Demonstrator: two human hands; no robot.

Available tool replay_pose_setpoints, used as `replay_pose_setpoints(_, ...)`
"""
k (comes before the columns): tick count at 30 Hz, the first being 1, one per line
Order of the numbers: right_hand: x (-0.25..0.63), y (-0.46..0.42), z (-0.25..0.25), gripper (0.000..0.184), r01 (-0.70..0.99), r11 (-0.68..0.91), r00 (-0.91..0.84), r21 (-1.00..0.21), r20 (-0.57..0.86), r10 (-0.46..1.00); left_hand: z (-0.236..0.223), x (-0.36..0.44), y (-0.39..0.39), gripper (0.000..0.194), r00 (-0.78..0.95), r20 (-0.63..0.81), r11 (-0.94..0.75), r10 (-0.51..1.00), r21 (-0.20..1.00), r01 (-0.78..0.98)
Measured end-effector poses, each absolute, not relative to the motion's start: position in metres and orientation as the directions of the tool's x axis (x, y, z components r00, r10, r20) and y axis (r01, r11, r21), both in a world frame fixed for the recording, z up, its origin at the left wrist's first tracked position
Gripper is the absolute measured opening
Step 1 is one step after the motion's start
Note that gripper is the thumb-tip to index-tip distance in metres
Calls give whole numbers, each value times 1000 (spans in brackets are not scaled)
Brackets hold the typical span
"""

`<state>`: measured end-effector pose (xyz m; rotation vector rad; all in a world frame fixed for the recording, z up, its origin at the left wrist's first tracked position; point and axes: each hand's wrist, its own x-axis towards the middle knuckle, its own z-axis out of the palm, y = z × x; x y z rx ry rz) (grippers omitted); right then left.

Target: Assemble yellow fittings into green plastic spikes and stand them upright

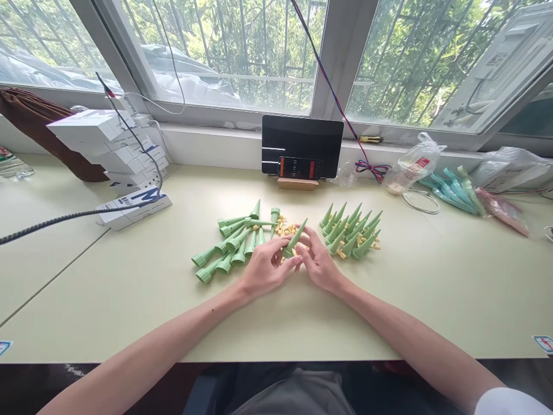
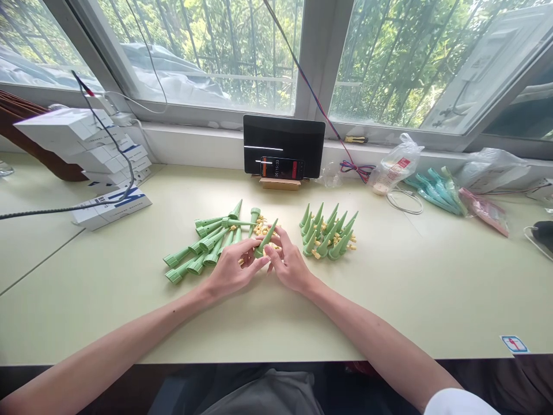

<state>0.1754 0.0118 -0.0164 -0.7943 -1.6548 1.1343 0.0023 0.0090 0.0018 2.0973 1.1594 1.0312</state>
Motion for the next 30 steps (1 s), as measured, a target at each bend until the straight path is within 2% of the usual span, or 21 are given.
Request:
replay_pose_setpoints(11,175,10,-15,48,-52,348,-377,-936,341,861,1,2,9,33,326,388,-506,862,691,516)
replay_pose_setpoints(25,176,13,-16,33,-140,321,-313,-937,350,883,4,1,10,32,352,343,-486,871,712,507)
replay_pose_setpoints(30,175,15,-18,34,-191,285,-294,-939,332,897,4,0,10,32,373,302,-458,878,758,464)
